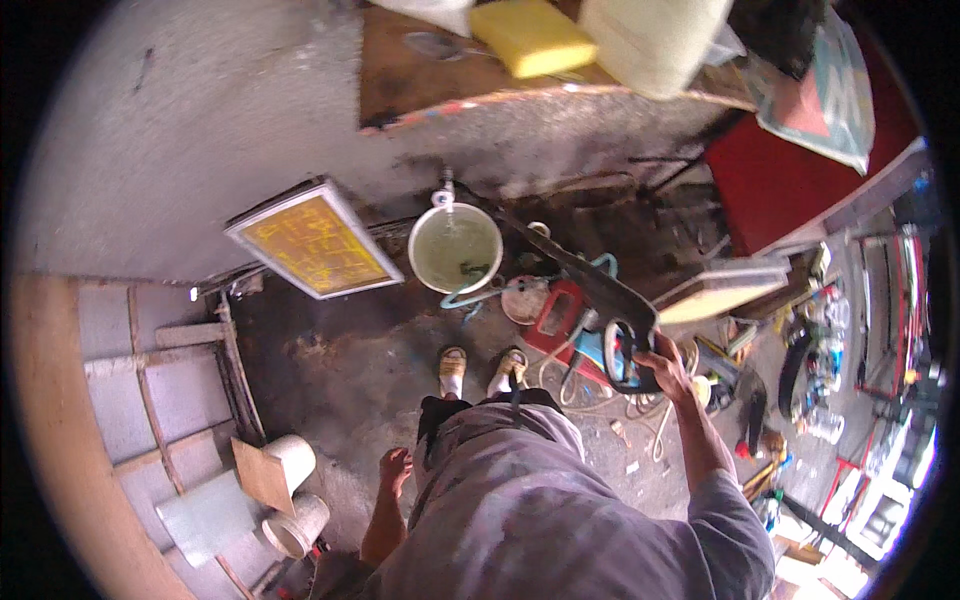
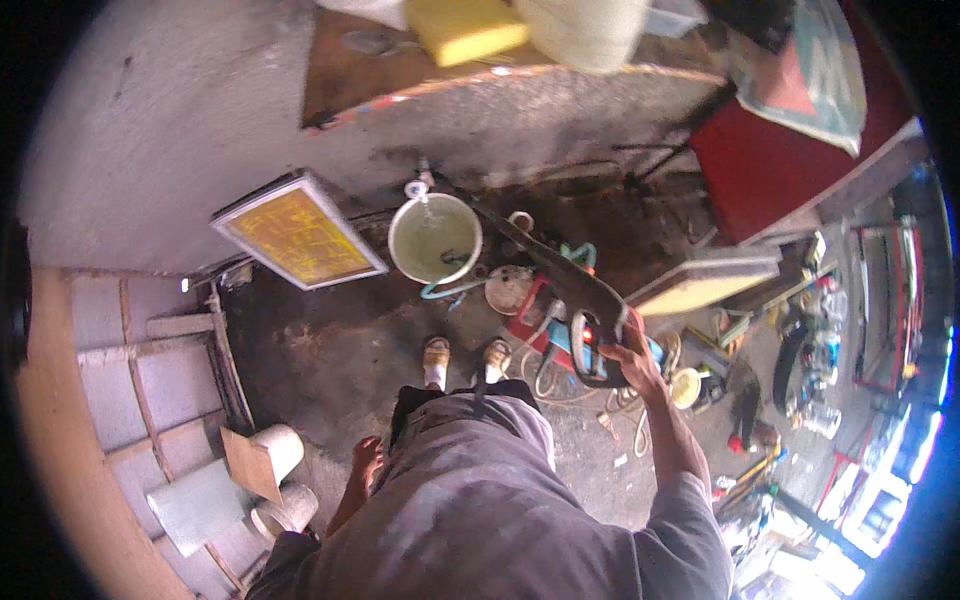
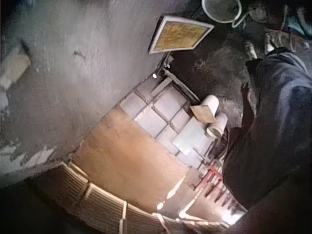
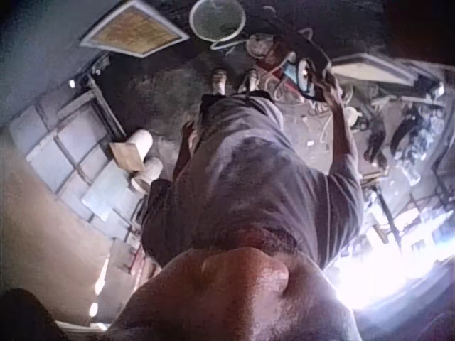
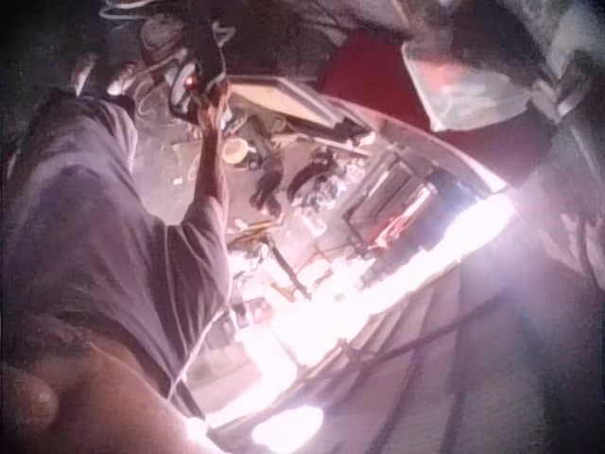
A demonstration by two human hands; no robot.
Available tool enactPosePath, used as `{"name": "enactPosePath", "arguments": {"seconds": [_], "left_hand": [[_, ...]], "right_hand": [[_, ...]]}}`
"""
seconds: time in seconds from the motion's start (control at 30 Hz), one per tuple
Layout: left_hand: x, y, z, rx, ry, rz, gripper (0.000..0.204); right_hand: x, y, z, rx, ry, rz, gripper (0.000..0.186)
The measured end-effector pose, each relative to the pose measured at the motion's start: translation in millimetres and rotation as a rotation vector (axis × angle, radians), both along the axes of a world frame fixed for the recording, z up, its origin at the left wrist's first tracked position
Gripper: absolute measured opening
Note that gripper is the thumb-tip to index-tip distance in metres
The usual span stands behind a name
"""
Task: The person uses a pressure washer to clean several framed mesh screens in a workshop. They spray each screen, flip it to clean both sides, and place it aside after washing.
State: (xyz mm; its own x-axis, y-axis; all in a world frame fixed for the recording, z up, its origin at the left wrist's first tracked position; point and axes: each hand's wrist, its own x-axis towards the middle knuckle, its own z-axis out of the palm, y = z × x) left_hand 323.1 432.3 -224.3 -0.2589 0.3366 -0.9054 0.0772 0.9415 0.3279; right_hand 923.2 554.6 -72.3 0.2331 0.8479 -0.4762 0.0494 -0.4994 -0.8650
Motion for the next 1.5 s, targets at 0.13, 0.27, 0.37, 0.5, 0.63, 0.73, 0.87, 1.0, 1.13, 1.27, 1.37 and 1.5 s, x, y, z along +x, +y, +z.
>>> {"name": "enactPosePath", "arguments": {"seconds": [0.13, 0.27, 0.37, 0.5, 0.63, 0.73, 0.87, 1.0, 1.13, 1.27, 1.37, 1.5], "left_hand": [[-16, -19, 4, -0.015, 0.015, -0.070, 0.027], [-23, -7, 28, 0.006, 0.069, -0.091, 0.029], [-21, -13, 27, 0.018, 0.083, -0.087, 0.029], [-39, -15, 0, 0.027, -0.086, -0.078, 0.029], [-27, -3, -10, 0.007, -0.048, -0.187, 0.031], [5, 29, 33, 0.033, 0.030, -0.135, 0.032], [-16, 15, 24, 0.029, 0.070, -0.102, 0.033], [-26, 0, 26, 0.118, 0.072, -0.265, 0.032], [-30, -1, 22, 0.183, 0.089, -0.562, 0.031], [-49, 10, -15, 0.090, 0.032, -0.374, 0.030], [-10, 46, 29, 0.077, 0.030, -0.136, 0.030], [-17, 63, 31, 0.112, 0.068, -0.166, 0.030]], "right_hand": [[4, -2, 18, 0.000, 0.022, 0.084, 0.050], [5, -33, 34, -0.125, 0.051, -0.026, 0.045], [12, -53, 45, -0.150, 0.061, -0.008, 0.051], [16, -65, 29, -0.163, 0.106, 0.028, 0.047], [12, -28, -21, -0.068, 0.130, 0.092, 0.036], [19, 2, -40, -0.098, 0.132, 0.134, 0.037], [56, 7, -114, -0.117, -0.070, 0.181, 0.034], [52, 14, -128, -0.057, -0.213, 0.197, 0.043], [33, 16, -111, -0.148, -0.601, 0.230, 0.055], [22, 21, -99, -0.151, -0.648, 0.187, 0.056], [27, 19, -109, -0.027, -0.798, 0.207, 0.048], [42, 6, -147, -0.140, -0.537, 0.068, 0.062]]}}
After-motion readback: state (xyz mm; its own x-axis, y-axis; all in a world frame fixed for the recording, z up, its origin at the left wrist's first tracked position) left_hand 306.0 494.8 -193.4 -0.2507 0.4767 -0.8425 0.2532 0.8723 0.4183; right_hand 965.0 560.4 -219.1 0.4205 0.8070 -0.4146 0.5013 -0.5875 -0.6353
